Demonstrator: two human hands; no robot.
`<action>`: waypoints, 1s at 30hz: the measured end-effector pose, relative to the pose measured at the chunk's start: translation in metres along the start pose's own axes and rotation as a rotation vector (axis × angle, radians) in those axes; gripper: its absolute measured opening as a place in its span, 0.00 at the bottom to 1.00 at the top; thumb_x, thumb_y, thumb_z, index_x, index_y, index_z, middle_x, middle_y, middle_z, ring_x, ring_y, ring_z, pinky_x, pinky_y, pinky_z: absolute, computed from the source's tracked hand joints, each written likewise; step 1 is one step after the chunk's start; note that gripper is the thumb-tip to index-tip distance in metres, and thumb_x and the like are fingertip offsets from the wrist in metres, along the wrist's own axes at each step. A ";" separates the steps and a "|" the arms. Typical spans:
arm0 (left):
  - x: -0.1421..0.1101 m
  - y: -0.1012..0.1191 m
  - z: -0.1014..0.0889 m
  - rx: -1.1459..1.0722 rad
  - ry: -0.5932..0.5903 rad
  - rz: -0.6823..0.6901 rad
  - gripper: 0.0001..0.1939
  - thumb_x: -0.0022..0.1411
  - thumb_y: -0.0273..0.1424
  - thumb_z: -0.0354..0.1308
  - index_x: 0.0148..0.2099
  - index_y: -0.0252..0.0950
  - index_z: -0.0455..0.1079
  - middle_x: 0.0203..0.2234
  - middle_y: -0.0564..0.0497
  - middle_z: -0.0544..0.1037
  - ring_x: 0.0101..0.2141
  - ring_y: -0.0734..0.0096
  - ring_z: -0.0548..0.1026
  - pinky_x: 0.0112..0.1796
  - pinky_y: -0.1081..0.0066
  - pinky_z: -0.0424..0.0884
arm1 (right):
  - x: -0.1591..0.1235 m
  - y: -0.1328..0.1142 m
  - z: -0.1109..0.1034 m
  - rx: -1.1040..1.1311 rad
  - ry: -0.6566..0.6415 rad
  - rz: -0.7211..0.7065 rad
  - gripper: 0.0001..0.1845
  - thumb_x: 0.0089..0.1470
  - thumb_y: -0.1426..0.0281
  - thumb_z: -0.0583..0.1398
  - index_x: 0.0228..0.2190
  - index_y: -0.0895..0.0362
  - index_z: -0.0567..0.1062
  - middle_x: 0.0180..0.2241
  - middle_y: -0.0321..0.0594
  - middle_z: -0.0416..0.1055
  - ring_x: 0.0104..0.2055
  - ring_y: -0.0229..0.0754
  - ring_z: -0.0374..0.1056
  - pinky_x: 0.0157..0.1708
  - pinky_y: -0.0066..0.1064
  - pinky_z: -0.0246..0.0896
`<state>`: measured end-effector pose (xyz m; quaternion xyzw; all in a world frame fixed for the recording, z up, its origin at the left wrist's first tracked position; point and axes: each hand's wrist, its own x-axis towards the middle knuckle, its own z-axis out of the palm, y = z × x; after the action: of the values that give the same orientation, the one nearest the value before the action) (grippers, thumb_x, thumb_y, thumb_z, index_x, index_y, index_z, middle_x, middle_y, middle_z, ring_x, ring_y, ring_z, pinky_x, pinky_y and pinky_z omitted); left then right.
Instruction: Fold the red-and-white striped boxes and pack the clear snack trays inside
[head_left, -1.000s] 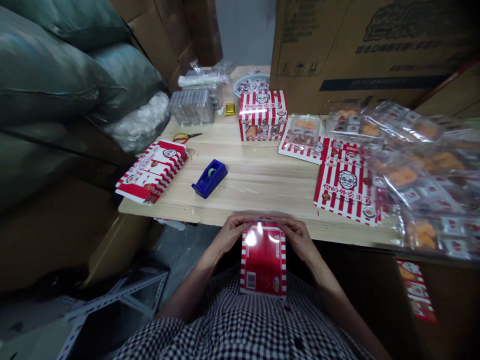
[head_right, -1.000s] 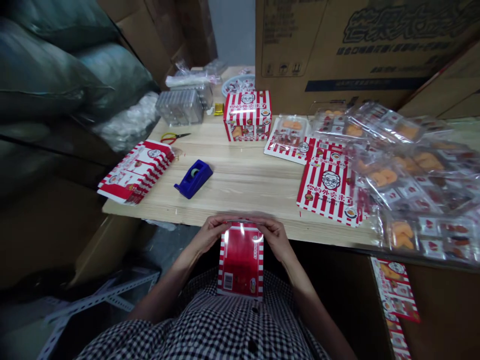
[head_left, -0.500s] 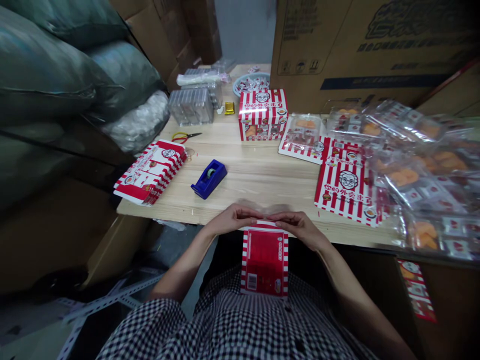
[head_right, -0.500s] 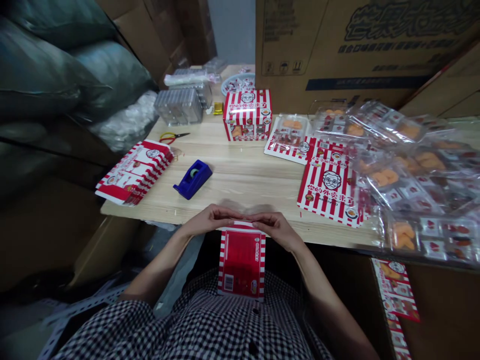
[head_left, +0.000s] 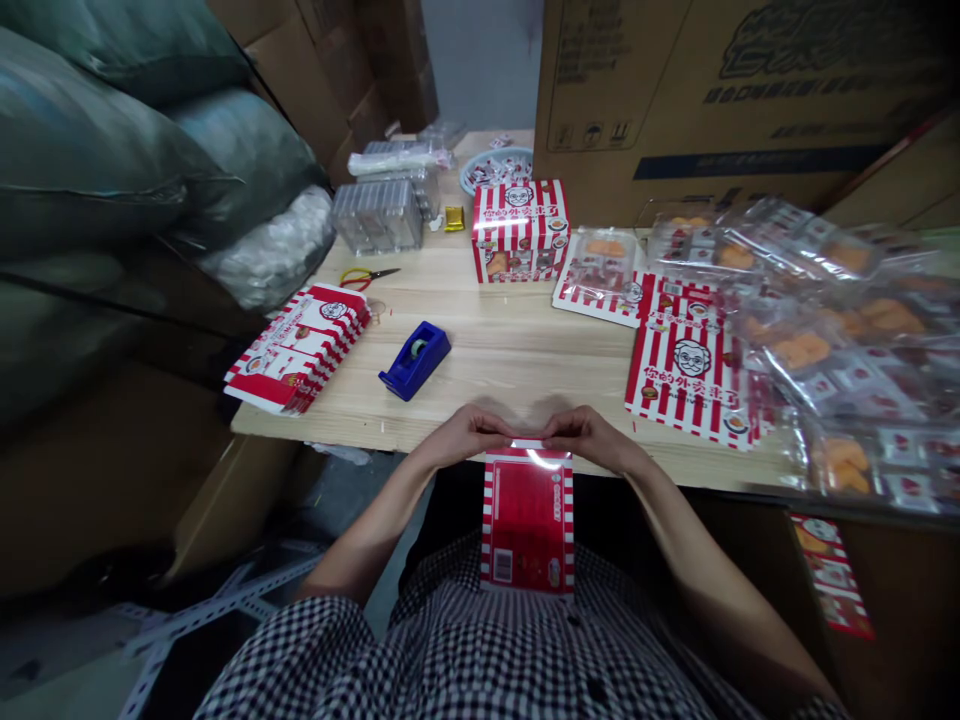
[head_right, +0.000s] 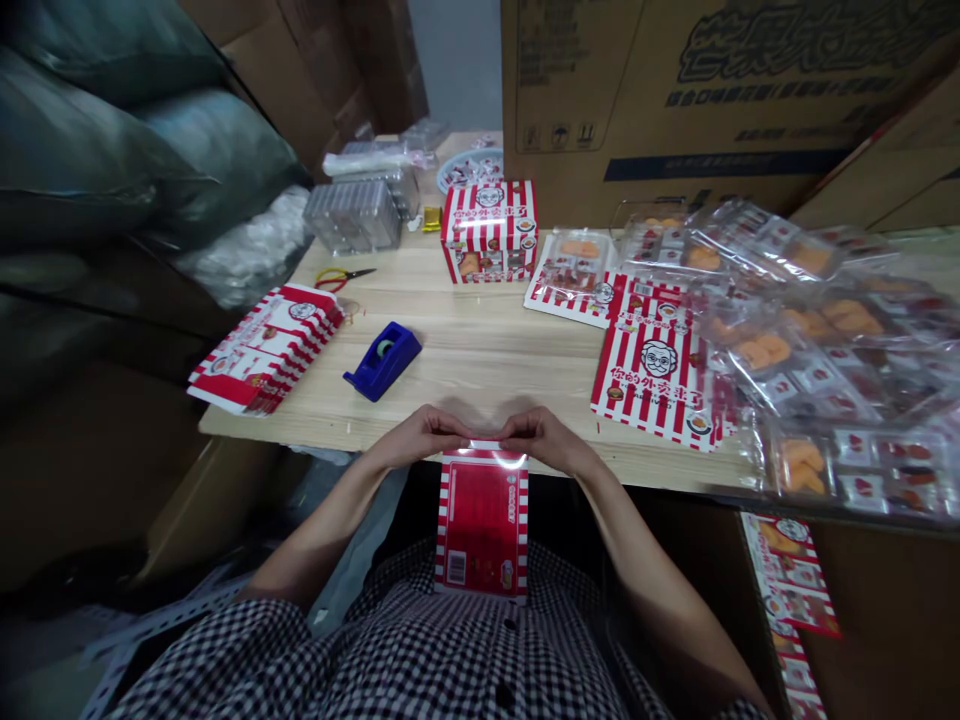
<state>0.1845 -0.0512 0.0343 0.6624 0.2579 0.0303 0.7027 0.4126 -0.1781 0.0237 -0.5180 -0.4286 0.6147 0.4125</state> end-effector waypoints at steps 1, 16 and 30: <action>0.000 0.001 -0.001 0.018 -0.013 -0.009 0.10 0.58 0.33 0.68 0.41 0.35 0.83 0.29 0.50 0.84 0.29 0.71 0.76 0.35 0.71 0.71 | 0.000 -0.001 0.000 -0.005 -0.012 0.002 0.14 0.45 0.58 0.72 0.28 0.56 0.83 0.24 0.34 0.77 0.24 0.34 0.67 0.28 0.28 0.61; -0.045 0.032 0.000 0.230 -0.198 0.217 0.21 0.68 0.33 0.59 0.62 0.46 0.70 0.60 0.46 0.74 0.60 0.58 0.71 0.61 0.52 0.64 | -0.059 -0.013 0.013 -0.181 -0.021 -0.131 0.20 0.66 0.58 0.57 0.57 0.41 0.73 0.61 0.36 0.71 0.64 0.48 0.65 0.66 0.53 0.53; -0.041 0.003 0.030 -0.113 0.058 0.041 0.17 0.63 0.36 0.65 0.53 0.38 0.78 0.49 0.45 0.82 0.48 0.60 0.79 0.51 0.61 0.71 | -0.067 -0.007 0.014 0.185 0.104 -0.041 0.17 0.61 0.59 0.64 0.50 0.47 0.80 0.52 0.40 0.79 0.55 0.47 0.74 0.62 0.48 0.60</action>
<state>0.1620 -0.0940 0.0501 0.6257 0.2625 0.0786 0.7304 0.4074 -0.2414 0.0512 -0.5000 -0.3585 0.6154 0.4927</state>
